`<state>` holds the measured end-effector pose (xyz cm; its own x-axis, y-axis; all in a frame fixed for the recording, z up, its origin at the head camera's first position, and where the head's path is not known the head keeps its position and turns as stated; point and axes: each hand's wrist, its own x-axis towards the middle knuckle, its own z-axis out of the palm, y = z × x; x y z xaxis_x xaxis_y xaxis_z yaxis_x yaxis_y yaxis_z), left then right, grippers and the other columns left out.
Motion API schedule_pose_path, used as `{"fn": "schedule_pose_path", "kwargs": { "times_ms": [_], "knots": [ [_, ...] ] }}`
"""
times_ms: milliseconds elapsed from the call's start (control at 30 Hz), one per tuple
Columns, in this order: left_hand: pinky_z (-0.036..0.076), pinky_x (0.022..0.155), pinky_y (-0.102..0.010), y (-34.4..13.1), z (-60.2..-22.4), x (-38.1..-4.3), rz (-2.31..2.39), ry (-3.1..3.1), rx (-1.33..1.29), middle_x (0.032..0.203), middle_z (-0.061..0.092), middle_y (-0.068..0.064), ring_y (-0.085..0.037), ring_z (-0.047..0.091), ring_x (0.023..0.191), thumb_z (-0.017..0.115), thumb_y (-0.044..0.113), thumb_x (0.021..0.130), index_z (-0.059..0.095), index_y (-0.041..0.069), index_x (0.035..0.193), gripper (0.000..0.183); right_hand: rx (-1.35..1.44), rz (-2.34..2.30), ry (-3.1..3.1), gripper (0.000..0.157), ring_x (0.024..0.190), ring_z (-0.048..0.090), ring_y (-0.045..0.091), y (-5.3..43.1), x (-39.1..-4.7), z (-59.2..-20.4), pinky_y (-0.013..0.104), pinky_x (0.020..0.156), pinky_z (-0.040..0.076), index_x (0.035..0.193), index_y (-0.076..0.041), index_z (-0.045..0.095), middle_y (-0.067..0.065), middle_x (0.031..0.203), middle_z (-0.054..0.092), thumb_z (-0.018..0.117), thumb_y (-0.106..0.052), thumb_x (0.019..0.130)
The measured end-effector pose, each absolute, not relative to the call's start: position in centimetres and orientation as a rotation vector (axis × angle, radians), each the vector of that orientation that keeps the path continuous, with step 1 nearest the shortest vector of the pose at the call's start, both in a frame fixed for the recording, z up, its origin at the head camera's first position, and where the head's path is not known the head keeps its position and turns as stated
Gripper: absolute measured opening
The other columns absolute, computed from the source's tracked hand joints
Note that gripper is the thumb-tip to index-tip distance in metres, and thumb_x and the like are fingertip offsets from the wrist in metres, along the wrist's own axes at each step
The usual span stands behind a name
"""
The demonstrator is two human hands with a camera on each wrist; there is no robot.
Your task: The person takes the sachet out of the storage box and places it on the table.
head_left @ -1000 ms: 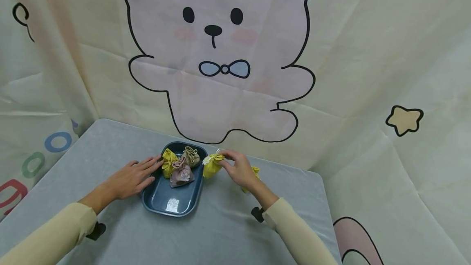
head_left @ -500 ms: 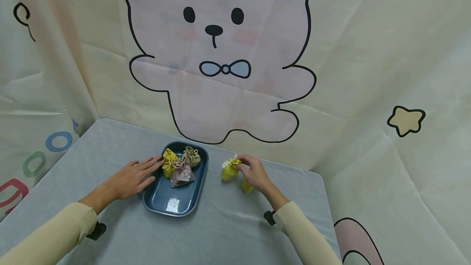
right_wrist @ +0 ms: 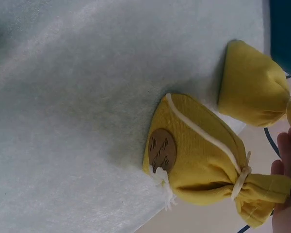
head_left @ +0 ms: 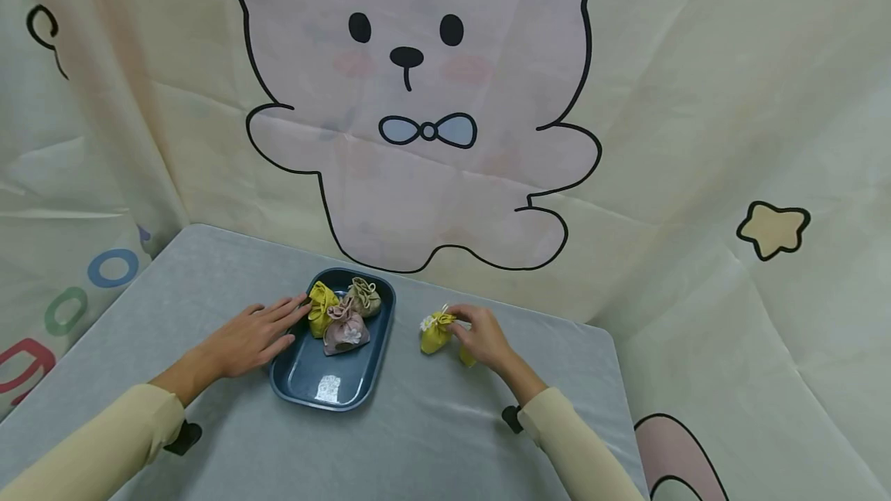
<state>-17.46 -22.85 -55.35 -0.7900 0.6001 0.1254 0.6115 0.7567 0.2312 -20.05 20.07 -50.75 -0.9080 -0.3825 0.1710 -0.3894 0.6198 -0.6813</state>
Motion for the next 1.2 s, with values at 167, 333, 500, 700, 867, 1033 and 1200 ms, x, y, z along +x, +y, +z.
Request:
{"fn": "schedule_pose_path", "kwargs": {
  "times_ms": [167, 333, 500, 700, 867, 1033, 1200],
  "knots": [
    [0.043, 0.095, -0.061, -22.7, -55.2, -17.4, -0.412, -2.896, -1.003, 0.155, 0.04, -0.018, -0.037, 0.045, 0.136, 0.057, 0.028, 0.101, 0.044, 0.007, 0.15, 0.055, 0.666, 1.083, -2.878, 0.025, 0.106, 0.069, 0.025, 20.0, -19.8, -50.9, 0.044, 0.092, 0.052, 0.112, -0.002, 0.073, 0.01, 0.109, 0.074, 0.073, 0.0, 0.087],
    [0.042, 0.096, -0.061, -22.8, -55.3, -17.4, -0.42, -2.906, -0.996, 0.155, 0.039, -0.018, -0.037, 0.045, 0.137, 0.057, 0.028, 0.101, 0.044, 0.007, 0.15, 0.055, 0.677, 1.05, -2.905, 0.031, 0.11, 0.067, 0.027, 19.8, -19.8, -50.8, 0.046, 0.095, 0.05, 0.118, -0.003, 0.071, 0.011, 0.116, 0.072, 0.075, -0.004, 0.087],
    [0.041, 0.098, -0.061, -22.8, -55.4, -17.5, -0.407, -2.942, -0.986, 0.157, 0.036, -0.017, -0.036, 0.042, 0.139, 0.055, 0.029, 0.102, 0.041, 0.008, 0.152, 0.056, 0.651, 1.036, -2.936, 0.043, 0.118, 0.063, 0.026, 19.7, -20.0, -50.1, 0.047, 0.099, 0.048, 0.128, -0.007, 0.067, 0.009, 0.125, 0.068, 0.077, -0.012, 0.087],
    [0.04, 0.099, -0.061, -22.8, -55.4, -17.6, -0.401, -2.955, -0.987, 0.158, 0.035, -0.017, -0.035, 0.041, 0.14, 0.054, 0.03, 0.103, 0.04, 0.008, 0.153, 0.057, 0.681, 1.066, -2.882, 0.05, 0.121, 0.061, 0.026, 18.5, -20.2, -49.2, 0.047, 0.101, 0.047, 0.134, -0.009, 0.063, 0.01, 0.13, 0.066, 0.078, -0.018, 0.087],
    [0.041, 0.099, -0.06, -22.8, -55.3, -17.6, -0.394, -2.962, -0.989, 0.158, 0.034, -0.017, -0.036, 0.04, 0.14, 0.054, 0.03, 0.103, 0.04, 0.008, 0.153, 0.057, 0.75, 1.116, -2.847, 0.053, 0.121, 0.061, 0.024, 16.8, -20.4, -48.7, 0.047, 0.099, 0.048, 0.137, -0.009, 0.06, 0.008, 0.132, 0.064, 0.078, -0.021, 0.088],
    [0.041, 0.099, -0.06, -22.8, -55.4, -17.6, -0.398, -2.959, -0.986, 0.158, 0.034, -0.016, -0.035, 0.041, 0.14, 0.054, 0.03, 0.103, 0.039, 0.008, 0.153, 0.057, 0.788, 1.21, -2.817, 0.056, 0.121, 0.061, 0.02, 14.7, -20.5, -48.2, 0.043, 0.095, 0.052, 0.138, -0.009, 0.059, 0.009, 0.133, 0.064, 0.079, -0.021, 0.087],
    [0.041, 0.099, -0.06, -22.8, -55.5, -17.6, -0.402, -2.955, -0.986, 0.158, 0.034, -0.016, -0.035, 0.041, 0.14, 0.054, 0.03, 0.103, 0.04, 0.008, 0.153, 0.057, 0.854, 1.318, -2.808, 0.056, 0.12, 0.061, 0.02, 12.2, -20.4, -47.9, 0.036, 0.1, 0.048, 0.138, -0.006, 0.057, 0.011, 0.133, 0.063, 0.078, -0.018, 0.088]
  ]
}}
